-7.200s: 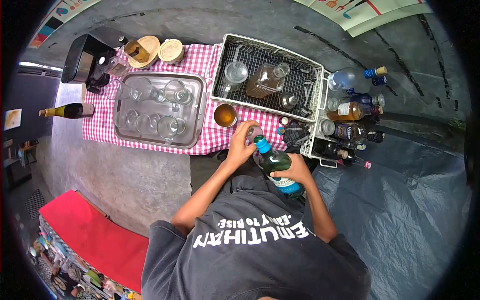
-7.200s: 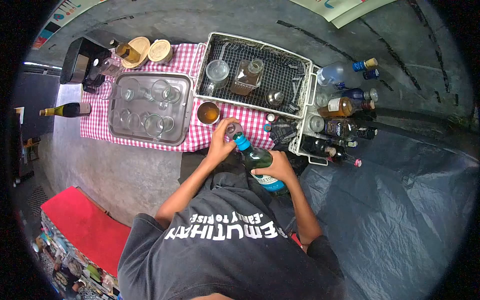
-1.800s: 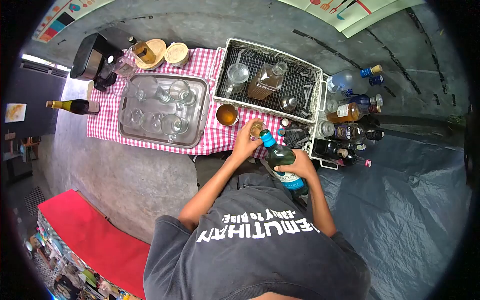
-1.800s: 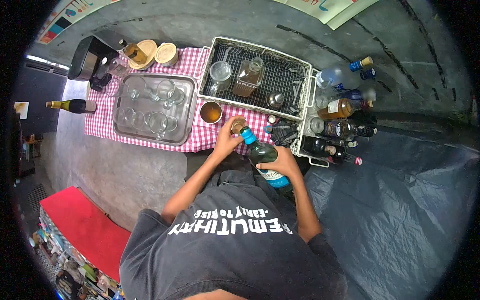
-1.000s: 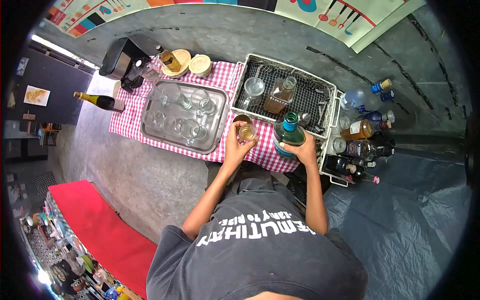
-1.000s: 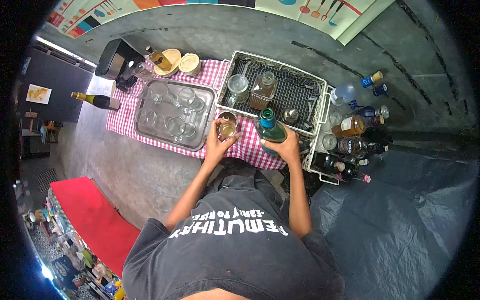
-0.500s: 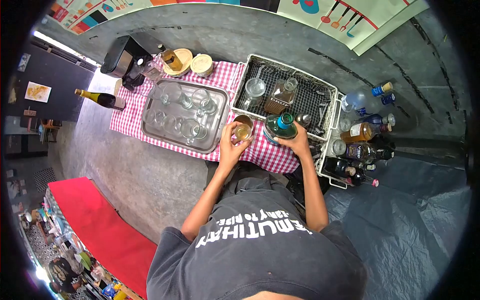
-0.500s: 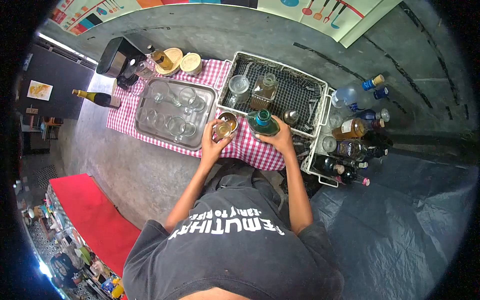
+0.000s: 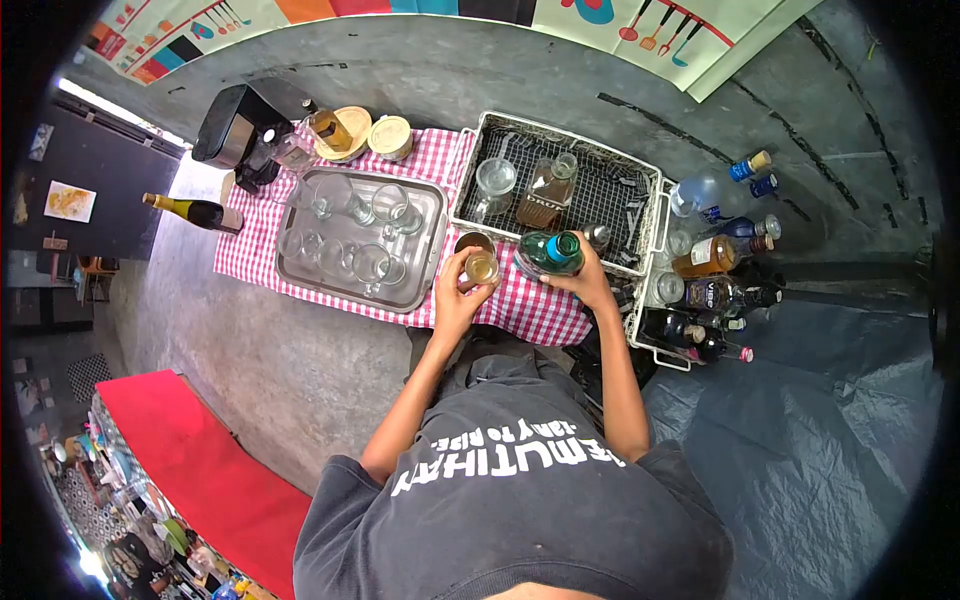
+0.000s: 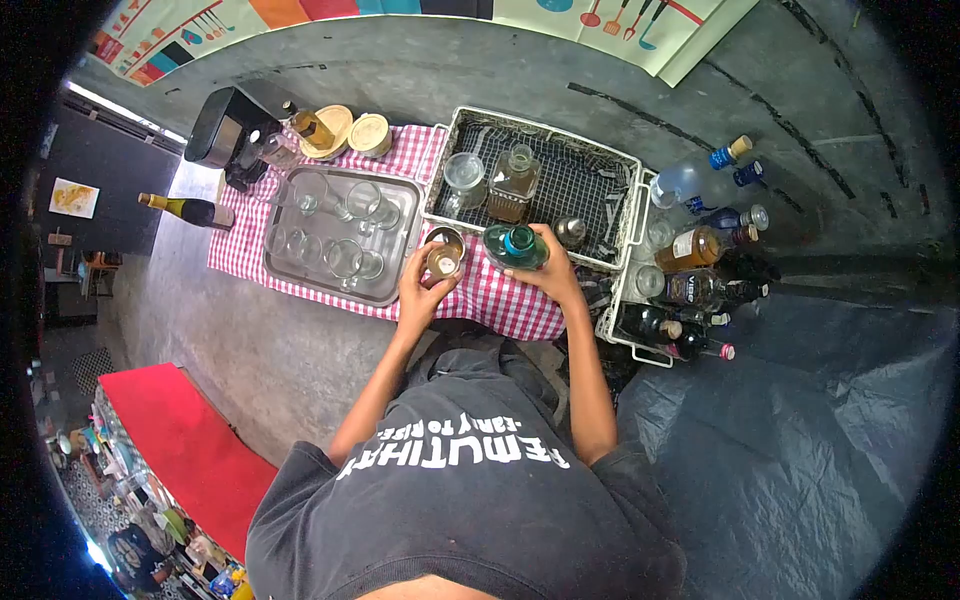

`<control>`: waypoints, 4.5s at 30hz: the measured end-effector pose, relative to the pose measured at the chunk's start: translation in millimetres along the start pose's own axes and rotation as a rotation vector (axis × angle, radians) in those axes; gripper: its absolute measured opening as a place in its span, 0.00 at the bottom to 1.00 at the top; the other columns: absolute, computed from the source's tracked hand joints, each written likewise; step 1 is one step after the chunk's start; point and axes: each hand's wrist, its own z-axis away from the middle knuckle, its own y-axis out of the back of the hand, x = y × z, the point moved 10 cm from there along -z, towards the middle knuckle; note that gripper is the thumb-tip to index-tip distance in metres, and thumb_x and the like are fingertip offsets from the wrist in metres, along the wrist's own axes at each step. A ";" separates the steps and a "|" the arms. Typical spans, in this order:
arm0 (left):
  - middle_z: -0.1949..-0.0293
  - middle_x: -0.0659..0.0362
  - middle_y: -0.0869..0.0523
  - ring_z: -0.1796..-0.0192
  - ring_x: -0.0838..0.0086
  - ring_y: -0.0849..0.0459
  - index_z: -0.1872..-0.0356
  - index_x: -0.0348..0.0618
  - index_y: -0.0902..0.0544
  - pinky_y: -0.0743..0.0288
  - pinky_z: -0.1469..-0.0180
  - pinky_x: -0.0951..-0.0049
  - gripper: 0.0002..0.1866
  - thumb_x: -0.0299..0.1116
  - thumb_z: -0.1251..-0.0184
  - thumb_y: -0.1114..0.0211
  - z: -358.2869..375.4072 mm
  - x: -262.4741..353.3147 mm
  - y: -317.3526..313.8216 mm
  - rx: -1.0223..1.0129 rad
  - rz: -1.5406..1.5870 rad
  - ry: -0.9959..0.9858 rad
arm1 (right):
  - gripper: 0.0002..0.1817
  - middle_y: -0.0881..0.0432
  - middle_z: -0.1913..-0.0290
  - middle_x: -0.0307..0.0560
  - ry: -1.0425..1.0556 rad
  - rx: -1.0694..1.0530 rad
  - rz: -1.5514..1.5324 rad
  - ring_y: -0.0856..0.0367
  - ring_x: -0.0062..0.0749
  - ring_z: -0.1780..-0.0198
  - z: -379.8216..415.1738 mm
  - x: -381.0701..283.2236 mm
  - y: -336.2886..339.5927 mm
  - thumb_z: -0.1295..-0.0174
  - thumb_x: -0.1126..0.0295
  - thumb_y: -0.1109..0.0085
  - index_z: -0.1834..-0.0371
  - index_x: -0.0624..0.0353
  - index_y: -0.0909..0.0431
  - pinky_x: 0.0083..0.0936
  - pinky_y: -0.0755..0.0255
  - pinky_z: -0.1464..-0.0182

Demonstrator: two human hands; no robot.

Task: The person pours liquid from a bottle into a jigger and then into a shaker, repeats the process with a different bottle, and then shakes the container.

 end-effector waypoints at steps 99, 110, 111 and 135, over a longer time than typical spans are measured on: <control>0.44 0.46 0.25 0.41 0.58 0.23 0.36 0.33 0.38 0.31 0.39 0.63 0.46 0.36 0.56 0.21 -25.7 -101.6 -2.1 0.011 -0.129 -0.107 | 0.31 0.23 0.47 0.46 0.032 0.198 0.062 0.21 0.28 0.46 46.2 3.2 -81.9 0.50 0.73 0.24 0.43 0.62 0.30 0.27 0.21 0.47; 0.49 0.51 0.21 0.46 0.60 0.21 0.42 0.36 0.29 0.29 0.41 0.65 0.36 0.30 0.58 0.24 -17.3 -95.7 5.4 0.016 -0.009 -0.101 | 0.32 0.21 0.50 0.46 0.053 0.190 0.071 0.20 0.29 0.46 48.3 -2.5 -86.2 0.51 0.71 0.23 0.44 0.62 0.30 0.29 0.22 0.45; 0.49 0.51 0.22 0.46 0.60 0.21 0.42 0.36 0.29 0.29 0.42 0.64 0.36 0.30 0.58 0.24 -15.4 -94.8 7.4 0.018 -0.030 -0.110 | 0.32 0.21 0.49 0.46 0.051 0.191 0.080 0.20 0.29 0.46 48.2 -3.0 -86.6 0.51 0.71 0.23 0.44 0.62 0.30 0.30 0.22 0.45; 0.41 0.46 0.29 0.37 0.51 0.29 0.35 0.37 0.36 0.35 0.34 0.58 0.47 0.31 0.62 0.23 22.5 -64.9 -1.4 -0.052 -0.140 -0.239 | 0.29 0.18 0.52 0.51 0.146 0.175 0.188 0.19 0.41 0.50 37.6 -24.0 -92.5 0.52 0.65 0.25 0.47 0.61 0.25 0.34 0.27 0.47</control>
